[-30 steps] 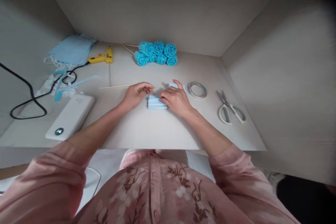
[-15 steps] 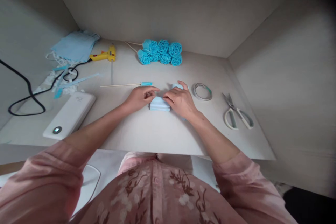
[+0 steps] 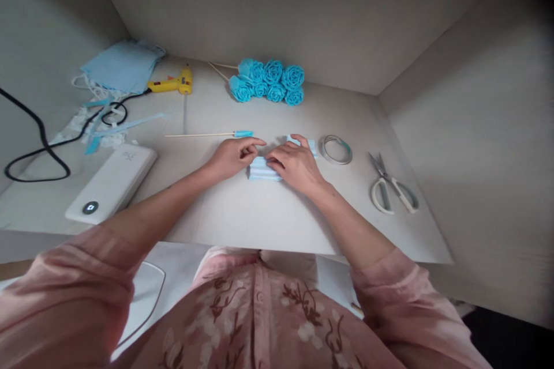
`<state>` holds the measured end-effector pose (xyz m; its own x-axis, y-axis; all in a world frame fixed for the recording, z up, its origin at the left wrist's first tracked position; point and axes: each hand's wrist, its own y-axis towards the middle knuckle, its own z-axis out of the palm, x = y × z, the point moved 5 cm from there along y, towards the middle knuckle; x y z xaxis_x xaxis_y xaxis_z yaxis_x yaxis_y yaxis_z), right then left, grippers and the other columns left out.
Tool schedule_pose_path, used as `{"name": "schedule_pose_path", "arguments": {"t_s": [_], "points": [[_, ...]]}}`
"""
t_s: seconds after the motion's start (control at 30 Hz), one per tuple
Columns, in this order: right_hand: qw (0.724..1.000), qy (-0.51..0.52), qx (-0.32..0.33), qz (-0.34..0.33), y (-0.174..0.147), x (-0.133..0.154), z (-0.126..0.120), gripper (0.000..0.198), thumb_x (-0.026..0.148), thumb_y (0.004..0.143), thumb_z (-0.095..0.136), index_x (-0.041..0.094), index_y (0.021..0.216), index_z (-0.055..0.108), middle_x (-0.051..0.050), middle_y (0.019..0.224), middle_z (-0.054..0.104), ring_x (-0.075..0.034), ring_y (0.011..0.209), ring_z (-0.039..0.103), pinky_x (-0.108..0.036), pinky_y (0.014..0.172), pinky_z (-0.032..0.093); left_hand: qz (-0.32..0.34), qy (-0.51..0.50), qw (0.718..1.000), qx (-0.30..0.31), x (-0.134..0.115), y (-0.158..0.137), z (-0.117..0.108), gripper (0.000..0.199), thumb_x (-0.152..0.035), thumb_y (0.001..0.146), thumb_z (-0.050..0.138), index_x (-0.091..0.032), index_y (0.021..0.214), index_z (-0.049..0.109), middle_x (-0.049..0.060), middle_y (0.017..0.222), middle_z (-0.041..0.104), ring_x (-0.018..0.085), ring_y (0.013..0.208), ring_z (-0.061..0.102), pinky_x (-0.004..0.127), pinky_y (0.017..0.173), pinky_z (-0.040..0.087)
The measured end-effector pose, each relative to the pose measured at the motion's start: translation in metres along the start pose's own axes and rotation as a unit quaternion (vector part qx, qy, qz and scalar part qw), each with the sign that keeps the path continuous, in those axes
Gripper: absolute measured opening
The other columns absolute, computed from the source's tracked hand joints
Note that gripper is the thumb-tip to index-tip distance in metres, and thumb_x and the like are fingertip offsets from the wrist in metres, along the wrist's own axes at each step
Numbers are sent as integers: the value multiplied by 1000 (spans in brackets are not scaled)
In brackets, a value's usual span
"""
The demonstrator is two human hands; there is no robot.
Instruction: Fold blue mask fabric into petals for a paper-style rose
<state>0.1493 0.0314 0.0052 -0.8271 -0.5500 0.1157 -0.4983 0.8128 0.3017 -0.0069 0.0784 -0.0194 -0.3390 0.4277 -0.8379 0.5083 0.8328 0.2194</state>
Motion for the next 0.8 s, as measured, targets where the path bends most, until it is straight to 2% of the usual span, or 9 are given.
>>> {"name": "schedule_pose_path", "arguments": {"t_s": [0.17, 0.27, 0.37, 0.43, 0.53, 0.63, 0.7, 0.8], "points": [[1000, 6, -5, -1, 0, 2, 0, 18, 20, 91, 54, 22, 80, 68, -1, 78, 71, -18, 82, 62, -42, 109, 27, 2, 12, 1000, -1, 0, 0, -2, 38, -19, 79, 52, -15, 111, 71, 1, 78, 70, 9, 64, 58, 18, 62, 44], [1000, 13, -16, -3, 0, 4, -6, 15, 20, 88, 55, 22, 80, 67, -2, 82, 72, -19, 85, 62, -43, 112, 27, 2, 18, 1000, -7, 2, 1, -2, 40, -18, 78, 51, -14, 112, 71, 2, 80, 71, 9, 64, 58, 19, 62, 44], [998, 55, -27, 7, 0, 1, -14, 10, 21, 86, 55, 23, 83, 65, -1, 88, 73, -20, 90, 65, -46, 116, 26, 1, 20, 1000, -9, 5, 2, -2, 41, -17, 77, 51, -15, 112, 72, 1, 78, 70, 9, 64, 58, 19, 62, 43], [993, 106, -36, 23, -1, -3, -17, 8, 21, 86, 55, 23, 85, 63, 0, 87, 74, -19, 86, 66, -46, 117, 26, 0, 23, 1000, -8, 5, 2, -2, 39, -18, 79, 52, -16, 112, 72, 1, 78, 70, 9, 64, 58, 20, 63, 43], [982, 174, -51, 52, -2, -7, -18, 12, 20, 86, 56, 24, 96, 61, 1, 84, 74, -18, 83, 68, -45, 113, 33, 8, 15, 1000, -22, -1, 2, -6, 35, -26, 86, 51, -16, 110, 74, 4, 89, 73, 12, 72, 61, 22, 69, 46], [975, 196, -67, 76, -3, -8, -18, 21, 23, 87, 58, 25, 107, 61, -1, 86, 75, -21, 94, 67, -42, 103, 42, 10, -32, 999, -30, -10, -1, -12, 44, -43, 95, 44, -15, 114, 73, 7, 94, 73, 15, 83, 64, 24, 76, 48], [972, 203, -80, 86, -4, -7, -20, 24, 24, 87, 59, 24, 110, 62, -2, 89, 75, -22, 99, 66, -40, 98, 44, -1, -62, 998, -17, -15, -3, -11, 50, -52, 94, 46, -15, 117, 71, 8, 96, 73, 17, 85, 65, 25, 76, 49], [968, 211, -98, 97, -5, -4, -25, 27, 27, 87, 60, 24, 114, 62, -2, 92, 74, -22, 98, 65, -38, 94, 46, 10, -98, 995, 4, -21, -4, -7, 57, -54, 84, 63, -15, 125, 65, 9, 104, 72, 19, 89, 66, 26, 77, 51]]}}
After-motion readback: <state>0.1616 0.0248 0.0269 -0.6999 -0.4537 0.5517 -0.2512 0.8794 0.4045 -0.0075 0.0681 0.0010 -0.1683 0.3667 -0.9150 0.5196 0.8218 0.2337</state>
